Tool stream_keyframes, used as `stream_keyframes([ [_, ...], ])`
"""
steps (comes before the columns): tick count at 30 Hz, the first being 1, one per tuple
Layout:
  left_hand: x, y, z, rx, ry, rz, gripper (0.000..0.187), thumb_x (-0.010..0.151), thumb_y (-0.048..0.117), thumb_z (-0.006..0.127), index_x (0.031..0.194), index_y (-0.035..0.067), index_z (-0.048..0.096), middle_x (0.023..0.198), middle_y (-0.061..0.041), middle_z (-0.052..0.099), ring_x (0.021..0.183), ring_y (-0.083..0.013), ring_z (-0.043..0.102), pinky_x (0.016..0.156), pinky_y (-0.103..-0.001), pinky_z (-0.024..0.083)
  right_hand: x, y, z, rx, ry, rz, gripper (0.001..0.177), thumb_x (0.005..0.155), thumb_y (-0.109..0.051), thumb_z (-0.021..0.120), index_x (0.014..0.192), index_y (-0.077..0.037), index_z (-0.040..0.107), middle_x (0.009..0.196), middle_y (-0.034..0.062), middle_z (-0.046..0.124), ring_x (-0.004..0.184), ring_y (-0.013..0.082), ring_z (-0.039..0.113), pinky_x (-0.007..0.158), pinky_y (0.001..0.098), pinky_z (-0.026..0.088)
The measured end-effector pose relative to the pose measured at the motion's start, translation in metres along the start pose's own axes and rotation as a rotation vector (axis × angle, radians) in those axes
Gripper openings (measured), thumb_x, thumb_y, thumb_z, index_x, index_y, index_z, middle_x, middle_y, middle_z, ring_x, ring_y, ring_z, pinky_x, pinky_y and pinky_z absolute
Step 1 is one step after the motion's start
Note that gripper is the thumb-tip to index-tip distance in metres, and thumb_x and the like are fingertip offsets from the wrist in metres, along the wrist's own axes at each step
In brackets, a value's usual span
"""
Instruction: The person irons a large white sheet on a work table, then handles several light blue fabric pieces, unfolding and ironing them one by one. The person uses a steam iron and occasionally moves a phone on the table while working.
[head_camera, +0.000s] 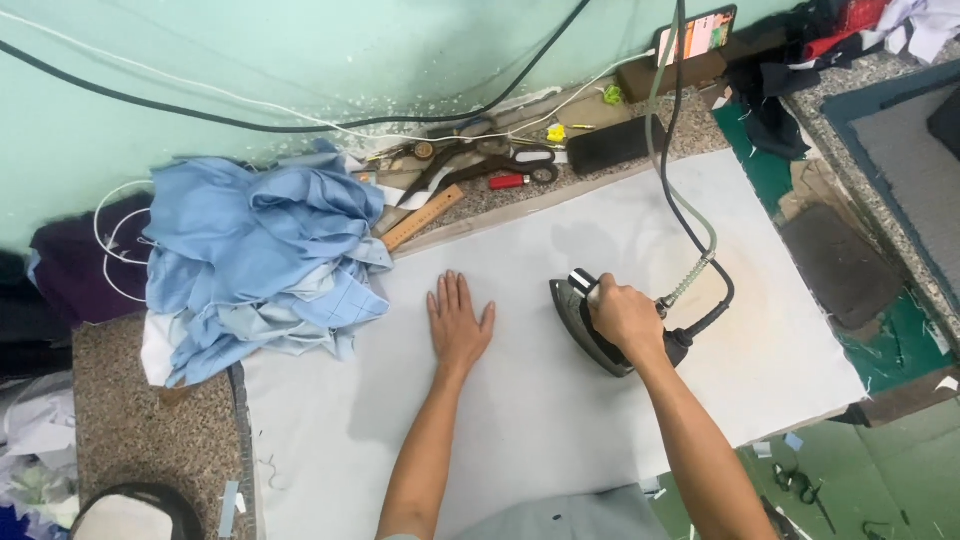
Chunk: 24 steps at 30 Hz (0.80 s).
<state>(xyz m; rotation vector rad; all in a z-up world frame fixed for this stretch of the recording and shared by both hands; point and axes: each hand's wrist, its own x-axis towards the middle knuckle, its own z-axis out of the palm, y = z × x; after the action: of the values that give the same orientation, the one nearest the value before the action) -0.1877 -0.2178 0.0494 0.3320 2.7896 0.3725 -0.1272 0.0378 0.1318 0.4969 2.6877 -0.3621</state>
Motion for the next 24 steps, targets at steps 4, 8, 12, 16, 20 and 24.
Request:
stream_keyframes([
  [4, 0.0, -0.001, 0.006, -0.035, 0.027, -0.008, 0.08, 0.104, 0.059, 0.029, 0.16, 0.003, 0.024, 0.169, -0.02, 0.014, 0.158, -0.0324, 0.009, 0.126, -0.053, -0.003, -0.007, -0.003, -0.007, 0.003, 0.012, -0.032, 0.036, 0.09, -0.015, 0.064, 0.122, 0.0, 0.063, 0.097, 0.028, 0.076, 0.09, 0.0419, 0.076, 0.078, 0.0523, 0.062],
  [8, -0.005, 0.0, 0.01, -0.03, 0.012, -0.042, 0.077, 0.105, 0.058, 0.027, 0.161, 0.006, 0.021, 0.171, -0.016, 0.011, 0.159, -0.0292, 0.005, 0.126, -0.051, -0.004, -0.007, -0.002, -0.009, -0.008, 0.039, -0.085, 0.033, 0.089, -0.011, 0.062, 0.12, 0.002, 0.063, 0.095, 0.0273, 0.076, 0.087, 0.0405, 0.077, 0.075, 0.0505, 0.062],
  [12, -0.033, 0.003, 0.016, -0.017, 0.008, -0.121, 0.072, 0.107, 0.053, 0.024, 0.162, 0.008, 0.02, 0.171, -0.014, 0.01, 0.159, -0.0276, 0.004, 0.126, -0.051, -0.005, 0.017, 0.009, 0.002, -0.028, 0.075, -0.131, 0.031, 0.09, -0.009, 0.061, 0.119, 0.003, 0.063, 0.093, 0.0278, 0.075, 0.086, 0.0417, 0.076, 0.073, 0.0509, 0.062],
  [16, -0.076, 0.007, 0.018, -0.025, -0.015, -0.216, 0.072, 0.107, 0.053, 0.024, 0.162, 0.008, 0.019, 0.171, -0.013, 0.009, 0.158, -0.0277, 0.004, 0.126, -0.051, -0.004, 0.036, 0.013, -0.009, -0.054, 0.089, -0.198, 0.035, 0.086, -0.007, 0.061, 0.12, 0.003, 0.062, 0.093, 0.0281, 0.075, 0.086, 0.0438, 0.076, 0.075, 0.0547, 0.061],
  [20, -0.106, 0.009, 0.042, -0.014, 0.002, -0.314, 0.072, 0.106, 0.054, 0.022, 0.163, 0.009, 0.018, 0.172, -0.012, 0.008, 0.158, -0.028, 0.004, 0.126, -0.052, -0.006, 0.052, 0.021, -0.015, -0.057, 0.081, -0.276, 0.031, 0.089, -0.007, 0.061, 0.118, 0.004, 0.061, 0.096, 0.0302, 0.074, 0.089, 0.0461, 0.075, 0.078, 0.056, 0.061],
  [24, -0.129, 0.023, 0.069, 0.017, 0.086, -0.394, 0.071, 0.107, 0.053, 0.025, 0.162, 0.008, 0.022, 0.171, -0.015, 0.013, 0.158, -0.03, 0.007, 0.125, -0.053, -0.004, 0.042, 0.031, -0.013, -0.014, 0.032, -0.318, 0.033, 0.087, -0.005, 0.062, 0.118, 0.005, 0.06, 0.097, 0.0303, 0.073, 0.09, 0.0462, 0.075, 0.077, 0.056, 0.06],
])
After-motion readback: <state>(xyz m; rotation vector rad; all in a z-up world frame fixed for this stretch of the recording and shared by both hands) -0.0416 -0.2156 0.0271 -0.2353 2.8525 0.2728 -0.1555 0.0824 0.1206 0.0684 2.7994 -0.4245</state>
